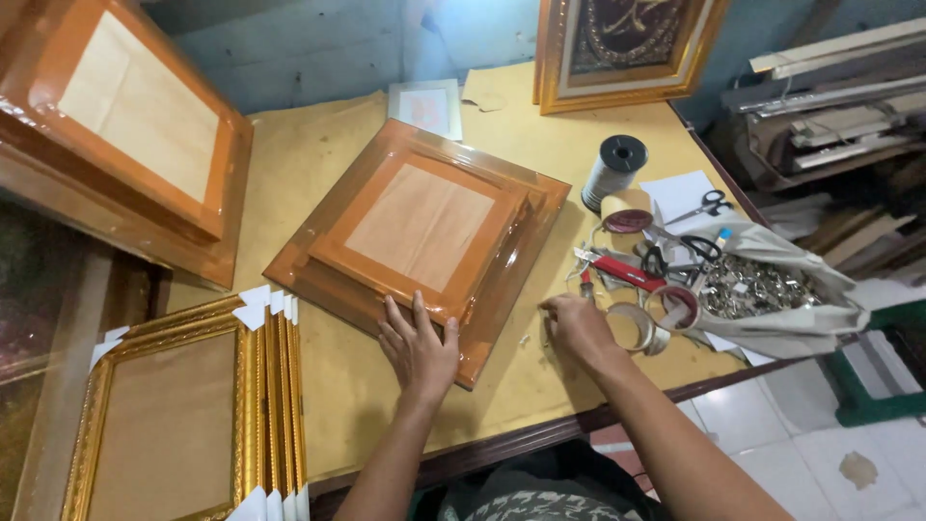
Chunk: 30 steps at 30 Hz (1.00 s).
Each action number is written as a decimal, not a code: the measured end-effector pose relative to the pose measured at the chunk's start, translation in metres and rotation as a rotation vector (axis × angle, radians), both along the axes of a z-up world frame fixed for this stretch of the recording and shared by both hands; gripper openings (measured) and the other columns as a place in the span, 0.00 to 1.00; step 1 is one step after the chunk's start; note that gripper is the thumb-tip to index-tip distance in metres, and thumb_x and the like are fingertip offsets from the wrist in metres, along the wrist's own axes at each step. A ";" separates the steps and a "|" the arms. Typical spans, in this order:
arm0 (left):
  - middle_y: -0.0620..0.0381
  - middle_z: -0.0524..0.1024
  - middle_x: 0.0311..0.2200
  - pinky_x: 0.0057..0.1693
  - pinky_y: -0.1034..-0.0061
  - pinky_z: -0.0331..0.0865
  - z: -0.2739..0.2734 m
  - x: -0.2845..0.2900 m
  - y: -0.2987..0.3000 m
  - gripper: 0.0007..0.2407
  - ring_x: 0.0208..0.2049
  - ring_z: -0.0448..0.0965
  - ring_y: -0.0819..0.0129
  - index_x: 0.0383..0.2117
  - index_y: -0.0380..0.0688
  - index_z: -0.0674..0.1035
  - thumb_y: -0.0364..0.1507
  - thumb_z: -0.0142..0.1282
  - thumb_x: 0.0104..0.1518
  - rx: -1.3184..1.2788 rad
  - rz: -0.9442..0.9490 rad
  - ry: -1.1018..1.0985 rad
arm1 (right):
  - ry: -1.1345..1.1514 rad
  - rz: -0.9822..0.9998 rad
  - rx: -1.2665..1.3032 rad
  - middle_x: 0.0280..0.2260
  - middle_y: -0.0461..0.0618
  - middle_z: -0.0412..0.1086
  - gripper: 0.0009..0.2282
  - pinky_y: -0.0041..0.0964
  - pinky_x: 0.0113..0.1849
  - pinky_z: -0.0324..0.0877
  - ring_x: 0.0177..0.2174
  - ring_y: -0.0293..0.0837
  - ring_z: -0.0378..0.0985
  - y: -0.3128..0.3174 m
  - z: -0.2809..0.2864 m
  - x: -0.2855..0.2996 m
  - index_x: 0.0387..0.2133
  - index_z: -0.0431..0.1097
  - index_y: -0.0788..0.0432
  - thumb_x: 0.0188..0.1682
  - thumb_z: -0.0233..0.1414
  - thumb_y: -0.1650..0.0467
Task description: Securing wire and metal clips to the back of picture frames in a workshop.
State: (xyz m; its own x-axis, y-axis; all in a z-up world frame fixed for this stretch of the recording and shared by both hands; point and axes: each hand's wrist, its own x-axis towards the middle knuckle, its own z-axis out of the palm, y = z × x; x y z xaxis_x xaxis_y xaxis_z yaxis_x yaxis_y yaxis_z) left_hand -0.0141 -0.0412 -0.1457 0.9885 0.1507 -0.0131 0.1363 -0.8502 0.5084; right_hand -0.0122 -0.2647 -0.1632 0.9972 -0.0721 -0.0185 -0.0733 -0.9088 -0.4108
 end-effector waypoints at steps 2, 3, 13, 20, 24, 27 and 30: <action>0.42 0.42 0.58 0.58 0.49 0.43 0.014 -0.013 -0.016 0.27 0.57 0.43 0.36 0.55 0.49 0.57 0.40 0.47 0.48 -0.001 -0.037 -0.108 | 0.002 -0.048 0.041 0.31 0.47 0.72 0.10 0.40 0.39 0.69 0.37 0.46 0.74 -0.003 0.023 -0.006 0.33 0.72 0.48 0.37 0.51 0.71; 0.41 0.45 0.56 0.57 0.48 0.45 0.022 -0.019 -0.025 0.26 0.57 0.45 0.36 0.53 0.46 0.61 0.38 0.51 0.46 -0.006 -0.054 -0.221 | -0.001 -0.076 0.081 0.31 0.48 0.72 0.11 0.43 0.39 0.69 0.37 0.48 0.74 -0.006 0.036 -0.009 0.34 0.72 0.50 0.37 0.51 0.73; 0.46 0.54 0.54 0.50 0.62 0.60 0.060 -0.039 -0.112 0.20 0.51 0.59 0.50 0.48 0.45 0.64 0.30 0.51 0.46 -0.284 -0.476 -0.219 | -0.008 -0.429 0.264 0.27 0.44 0.73 0.12 0.31 0.26 0.65 0.21 0.39 0.70 -0.110 0.103 -0.047 0.35 0.71 0.52 0.38 0.48 0.66; 0.47 0.66 0.43 0.51 0.64 0.59 0.044 -0.020 -0.207 0.20 0.46 0.67 0.49 0.42 0.47 0.71 0.28 0.57 0.38 -0.412 -0.724 -0.367 | 0.120 -0.449 -0.141 0.38 0.38 0.70 0.11 0.46 0.43 0.64 0.43 0.45 0.68 -0.242 0.049 -0.069 0.38 0.70 0.40 0.43 0.45 0.63; 0.49 0.67 0.42 0.53 0.61 0.57 0.049 -0.022 -0.271 0.19 0.47 0.65 0.50 0.40 0.48 0.72 0.28 0.58 0.37 -0.267 -0.838 -0.366 | 0.194 -0.253 -0.282 0.43 0.36 0.67 0.11 0.47 0.47 0.60 0.48 0.40 0.63 -0.273 0.039 -0.088 0.38 0.69 0.39 0.44 0.42 0.62; 0.53 0.67 0.43 0.53 0.56 0.55 0.053 -0.023 -0.312 0.16 0.48 0.63 0.49 0.37 0.54 0.74 0.31 0.57 0.38 -0.140 -0.932 -0.358 | 0.050 -0.137 -0.224 0.35 0.41 0.70 0.09 0.42 0.39 0.66 0.40 0.45 0.69 -0.288 0.022 -0.100 0.33 0.71 0.43 0.41 0.47 0.64; 0.55 0.68 0.40 0.54 0.56 0.54 0.028 -0.017 -0.349 0.14 0.47 0.65 0.53 0.35 0.54 0.74 0.34 0.56 0.39 -0.018 -1.004 -0.385 | 0.131 -0.133 0.000 0.35 0.44 0.71 0.09 0.41 0.39 0.68 0.40 0.47 0.71 -0.296 0.059 -0.099 0.33 0.71 0.43 0.40 0.47 0.65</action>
